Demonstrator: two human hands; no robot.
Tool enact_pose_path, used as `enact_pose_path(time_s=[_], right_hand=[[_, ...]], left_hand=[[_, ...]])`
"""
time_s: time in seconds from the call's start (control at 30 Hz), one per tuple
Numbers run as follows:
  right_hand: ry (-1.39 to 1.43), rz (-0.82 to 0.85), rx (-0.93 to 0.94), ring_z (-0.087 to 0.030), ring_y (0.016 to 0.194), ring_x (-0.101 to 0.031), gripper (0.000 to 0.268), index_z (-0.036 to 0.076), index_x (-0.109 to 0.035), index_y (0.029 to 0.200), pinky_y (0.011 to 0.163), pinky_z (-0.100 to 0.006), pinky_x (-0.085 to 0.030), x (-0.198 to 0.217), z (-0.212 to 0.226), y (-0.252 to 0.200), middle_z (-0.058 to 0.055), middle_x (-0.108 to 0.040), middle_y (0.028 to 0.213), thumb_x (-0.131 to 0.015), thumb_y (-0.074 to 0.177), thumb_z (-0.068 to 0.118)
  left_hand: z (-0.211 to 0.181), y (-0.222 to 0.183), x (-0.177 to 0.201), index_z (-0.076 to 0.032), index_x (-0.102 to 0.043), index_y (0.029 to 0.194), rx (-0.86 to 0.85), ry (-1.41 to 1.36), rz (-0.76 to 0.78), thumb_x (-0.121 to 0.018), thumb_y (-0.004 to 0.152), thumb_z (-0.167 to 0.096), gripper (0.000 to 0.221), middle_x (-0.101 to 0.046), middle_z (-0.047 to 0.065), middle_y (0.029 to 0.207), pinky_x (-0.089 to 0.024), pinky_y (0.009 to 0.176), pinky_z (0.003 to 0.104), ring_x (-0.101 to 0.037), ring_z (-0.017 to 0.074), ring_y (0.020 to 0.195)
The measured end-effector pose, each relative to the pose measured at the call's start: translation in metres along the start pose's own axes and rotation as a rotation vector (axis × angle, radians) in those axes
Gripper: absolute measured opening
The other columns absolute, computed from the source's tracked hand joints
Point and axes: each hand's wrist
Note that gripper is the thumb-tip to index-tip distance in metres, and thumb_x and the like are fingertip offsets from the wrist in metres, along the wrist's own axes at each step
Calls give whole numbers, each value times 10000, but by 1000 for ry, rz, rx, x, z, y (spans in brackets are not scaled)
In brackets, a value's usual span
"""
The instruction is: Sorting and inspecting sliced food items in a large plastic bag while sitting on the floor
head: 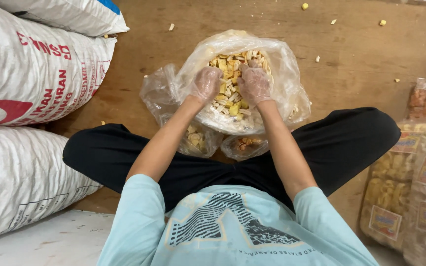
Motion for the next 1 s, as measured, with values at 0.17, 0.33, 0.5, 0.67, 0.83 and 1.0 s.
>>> enact_pose_path(time_s=[0.17,0.33,0.5,0.67,0.83,1.0], right_hand=[[70,-21,-29,-439,1129,-657,286,143,-706,1139,962,-540,-552,-51,-37,9,-158,-638,1266,-726,856,180],[102,-51,-85,-360,1146,-669,194,182,-743,1061,966,-485,-561,-55,-35,9,-92,-671,1260,-721,868,194],[286,-243,-63,-280,823,-746,115,193,-749,949,749,-419,-595,-21,-13,-6,-64,-753,831,-799,849,169],[511,-174,-82,-251,807,-743,158,152,-695,984,753,-381,-589,5,24,-20,-60,-749,847,-784,861,107],[631,-49,-26,-260,845,-764,167,125,-725,1019,759,-373,-599,22,46,-33,-82,-760,878,-799,875,79],[693,34,51,-199,751,-756,162,143,-754,988,712,-341,-600,49,86,-55,-62,-760,818,-742,873,29]], left_hand=[[3,-5,1,-138,-737,893,-23,-33,0,-479,902,-213,269,-722,199,874,-565,799,565,-695,449,935],[9,-2,-4,-150,-755,979,-77,0,-15,-591,865,-159,200,-739,187,887,-573,810,562,-715,427,944],[-2,-2,7,-99,-704,856,-203,-93,-89,-788,829,-100,88,-693,164,745,-550,706,505,-708,402,793],[-14,-13,22,-121,-736,901,-203,-108,-74,-796,830,-122,93,-735,128,787,-574,730,468,-732,353,830],[-29,-41,34,-173,-760,928,-46,-176,-18,-788,829,-167,103,-755,74,804,-593,724,377,-754,277,816],[-54,-77,59,-118,-736,1022,156,-393,-63,-694,897,-102,133,-735,102,802,-606,707,357,-751,230,765]])
Point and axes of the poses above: each hand's wrist, its own y-axis towards the middle knuckle, its own x-axis out of the back of the hand, z = x × y
